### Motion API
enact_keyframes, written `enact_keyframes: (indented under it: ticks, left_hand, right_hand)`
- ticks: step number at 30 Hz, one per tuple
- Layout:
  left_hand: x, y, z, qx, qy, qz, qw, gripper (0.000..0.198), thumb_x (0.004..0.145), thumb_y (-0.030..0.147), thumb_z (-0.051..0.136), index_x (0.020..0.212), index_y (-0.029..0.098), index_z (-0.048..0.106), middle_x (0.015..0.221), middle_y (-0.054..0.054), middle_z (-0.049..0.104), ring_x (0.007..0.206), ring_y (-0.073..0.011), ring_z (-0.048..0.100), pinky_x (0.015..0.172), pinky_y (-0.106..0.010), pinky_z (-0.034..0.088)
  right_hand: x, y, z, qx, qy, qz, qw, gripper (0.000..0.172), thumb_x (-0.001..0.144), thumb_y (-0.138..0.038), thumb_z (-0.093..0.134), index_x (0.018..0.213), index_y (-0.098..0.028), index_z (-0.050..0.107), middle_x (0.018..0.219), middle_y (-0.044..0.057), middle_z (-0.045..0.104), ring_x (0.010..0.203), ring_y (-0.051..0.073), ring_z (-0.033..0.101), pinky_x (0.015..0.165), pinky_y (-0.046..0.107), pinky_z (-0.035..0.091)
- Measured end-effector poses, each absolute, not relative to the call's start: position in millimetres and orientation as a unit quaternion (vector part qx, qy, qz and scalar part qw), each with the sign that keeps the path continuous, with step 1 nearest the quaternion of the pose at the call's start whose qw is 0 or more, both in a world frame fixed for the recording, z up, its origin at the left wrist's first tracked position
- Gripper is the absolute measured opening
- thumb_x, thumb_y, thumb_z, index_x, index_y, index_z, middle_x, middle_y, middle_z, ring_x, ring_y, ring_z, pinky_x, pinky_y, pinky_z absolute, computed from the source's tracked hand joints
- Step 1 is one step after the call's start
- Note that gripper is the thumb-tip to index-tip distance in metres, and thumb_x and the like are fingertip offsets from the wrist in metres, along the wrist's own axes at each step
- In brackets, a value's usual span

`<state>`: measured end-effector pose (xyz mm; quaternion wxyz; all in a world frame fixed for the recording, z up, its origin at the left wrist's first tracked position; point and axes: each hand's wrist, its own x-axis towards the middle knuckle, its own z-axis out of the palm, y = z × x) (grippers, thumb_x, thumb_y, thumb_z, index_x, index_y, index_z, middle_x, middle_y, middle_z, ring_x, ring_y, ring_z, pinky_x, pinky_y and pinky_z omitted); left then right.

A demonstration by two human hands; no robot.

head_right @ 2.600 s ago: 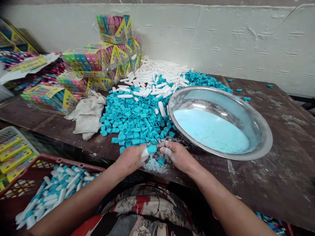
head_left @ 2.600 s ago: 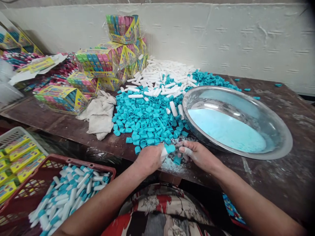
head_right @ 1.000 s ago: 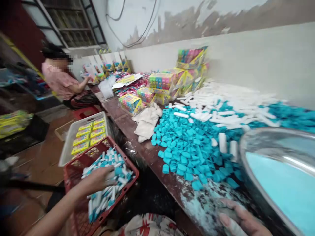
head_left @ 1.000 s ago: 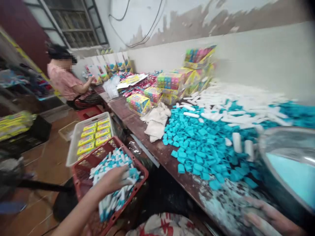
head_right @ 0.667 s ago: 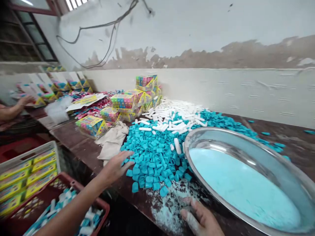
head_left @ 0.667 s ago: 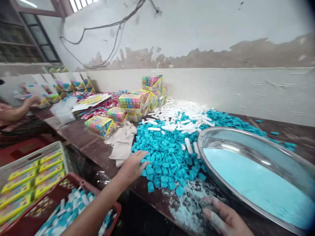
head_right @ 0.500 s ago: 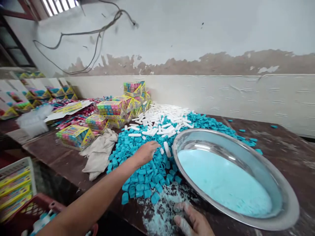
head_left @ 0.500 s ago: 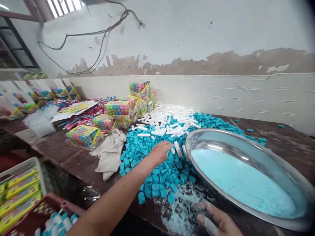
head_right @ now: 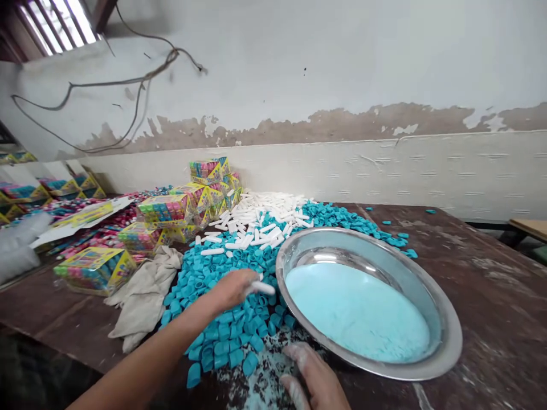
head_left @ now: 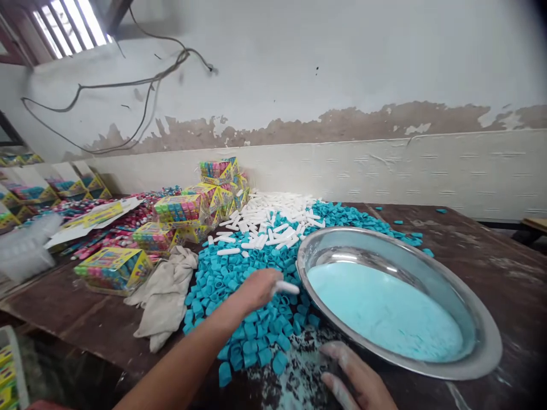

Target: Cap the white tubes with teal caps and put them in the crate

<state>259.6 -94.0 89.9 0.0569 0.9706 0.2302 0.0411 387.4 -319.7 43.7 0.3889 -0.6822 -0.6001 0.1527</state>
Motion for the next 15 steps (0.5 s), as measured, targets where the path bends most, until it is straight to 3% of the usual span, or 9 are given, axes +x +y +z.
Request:
enact_keyframes:
  ticks: [3,6,7,9,10,12,13,15]
  left_hand:
    - [231,-139,95,0.974,0.191,0.035,0.120,0.007,0.078,0.020,0.051,0.077,0.022,0.058,0.075,0.003,0.062,0.069,-0.0119,0.056,0.058,-0.018,0.037]
    - [217,-174,92,0.959,0.172,0.054,0.218,0.009,0.078,0.019,0.051,0.074,0.022,0.058,0.073,0.004,0.062,0.067,-0.0104,0.057,0.060,-0.017,0.039]
    - [214,-181,88,0.952,0.177,0.071,0.240,0.008,0.077,0.018,0.052,0.076,0.022,0.059,0.074,0.005,0.063,0.069,-0.0104,0.057,0.062,-0.016,0.041]
    - [207,-188,77,0.938,0.202,0.129,0.249,0.013,0.075,0.019,0.055,0.087,0.024,0.059,0.084,0.003,0.064,0.079,-0.0123,0.059,0.071,-0.019,0.045]
    - [203,-189,69,0.932,0.221,0.170,0.232,0.021,0.075,0.021,0.056,0.096,0.024,0.058,0.091,0.001,0.064,0.086,-0.0143,0.059,0.077,-0.021,0.046]
    - [189,-185,49,0.916,0.257,0.261,0.165,0.036,0.077,0.027,0.055,0.112,0.023,0.050,0.108,-0.005,0.060,0.101,-0.0192,0.055,0.087,-0.029,0.046]
    - [181,-182,37,0.905,0.272,0.300,0.127,0.039,0.078,0.030,0.054,0.117,0.023,0.047,0.115,-0.007,0.056,0.107,-0.0212,0.052,0.089,-0.032,0.046]
    - [163,-177,13,0.889,0.295,0.344,0.072,0.041,0.080,0.033,0.052,0.119,0.023,0.044,0.123,-0.009,0.050,0.114,-0.0242,0.047,0.088,-0.036,0.047]
  right_hand:
    - [381,-308,42,-0.629,-0.708,0.017,0.321,0.055,0.082,-0.022,0.047,0.134,-0.032,0.033,0.133,0.004,0.045,0.118,0.026,0.045,0.089,0.035,0.047]
    - [371,-301,25,-0.592,-0.748,-0.047,0.297,0.067,0.083,-0.026,0.045,0.141,-0.025,0.014,0.126,0.010,0.051,0.108,0.028,0.053,0.078,0.036,0.052]
    - [368,-302,20,-0.591,-0.746,-0.061,0.301,0.065,0.083,-0.029,0.044,0.141,-0.023,0.015,0.124,0.012,0.053,0.106,0.029,0.054,0.078,0.037,0.051]
    - [368,-308,20,-0.603,-0.733,-0.071,0.308,0.052,0.085,-0.031,0.041,0.136,-0.022,0.032,0.120,0.013,0.056,0.103,0.029,0.055,0.079,0.038,0.049]
    - [372,-312,27,-0.619,-0.720,-0.066,0.307,0.042,0.086,-0.027,0.037,0.127,-0.023,0.044,0.115,0.012,0.059,0.100,0.027,0.057,0.080,0.037,0.047]
    - [389,-321,51,-0.667,-0.687,0.021,0.288,0.030,0.088,-0.024,0.032,0.100,-0.023,0.060,0.088,0.005,0.066,0.076,0.019,0.060,0.066,0.027,0.047]
    - [401,-325,67,-0.713,-0.638,0.049,0.287,0.031,0.089,-0.023,0.030,0.094,-0.022,0.061,0.081,0.003,0.066,0.071,0.017,0.059,0.063,0.025,0.045]
    - [432,-327,95,-0.775,-0.579,0.042,0.250,0.029,0.087,-0.022,0.031,0.100,-0.021,0.057,0.084,0.003,0.064,0.071,0.016,0.057,0.060,0.024,0.042]
